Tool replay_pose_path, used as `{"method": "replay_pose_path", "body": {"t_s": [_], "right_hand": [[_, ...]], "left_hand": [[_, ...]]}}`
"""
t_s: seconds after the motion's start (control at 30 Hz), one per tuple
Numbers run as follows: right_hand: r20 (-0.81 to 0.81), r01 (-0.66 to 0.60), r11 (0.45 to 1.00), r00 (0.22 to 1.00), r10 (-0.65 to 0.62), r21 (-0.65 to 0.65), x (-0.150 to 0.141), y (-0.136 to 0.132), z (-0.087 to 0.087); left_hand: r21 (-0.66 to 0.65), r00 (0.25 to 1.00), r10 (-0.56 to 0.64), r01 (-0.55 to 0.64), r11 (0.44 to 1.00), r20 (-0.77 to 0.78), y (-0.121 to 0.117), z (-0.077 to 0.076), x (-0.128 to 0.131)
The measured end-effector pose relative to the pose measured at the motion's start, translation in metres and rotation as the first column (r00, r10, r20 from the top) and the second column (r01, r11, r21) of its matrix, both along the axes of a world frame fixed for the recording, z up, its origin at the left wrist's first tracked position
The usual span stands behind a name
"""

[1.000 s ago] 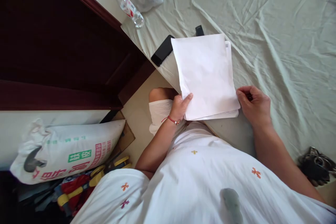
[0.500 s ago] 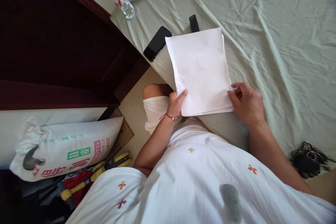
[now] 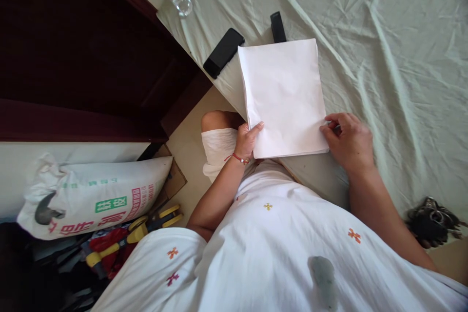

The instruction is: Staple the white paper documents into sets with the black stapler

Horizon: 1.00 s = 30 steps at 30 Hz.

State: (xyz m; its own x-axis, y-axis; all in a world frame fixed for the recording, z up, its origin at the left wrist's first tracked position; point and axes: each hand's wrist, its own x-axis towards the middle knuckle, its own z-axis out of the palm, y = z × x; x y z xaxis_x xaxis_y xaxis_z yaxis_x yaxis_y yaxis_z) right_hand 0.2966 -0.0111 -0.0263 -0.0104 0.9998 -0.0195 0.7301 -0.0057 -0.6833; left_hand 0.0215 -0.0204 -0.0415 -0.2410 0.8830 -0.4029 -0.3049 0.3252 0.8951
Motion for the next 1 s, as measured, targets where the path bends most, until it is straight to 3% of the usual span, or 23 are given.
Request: {"method": "replay_pose_path", "body": {"t_s": [0.77,1.0], "right_hand": [[-0.082,-0.04,0.997,0.996,0.035,-0.063,0.008,0.003,0.003],[-0.088,-0.102,0.992,0.991,0.096,-0.071,0.009,0.003,0.007]], "left_hand": [[0.009,0.999,-0.019,0.018,1.0,0.039,-0.006,0.012,0.004],[0.001,1.0,-0.01,0.01,1.0,0.015,-0.004,0.009,0.002]]}}
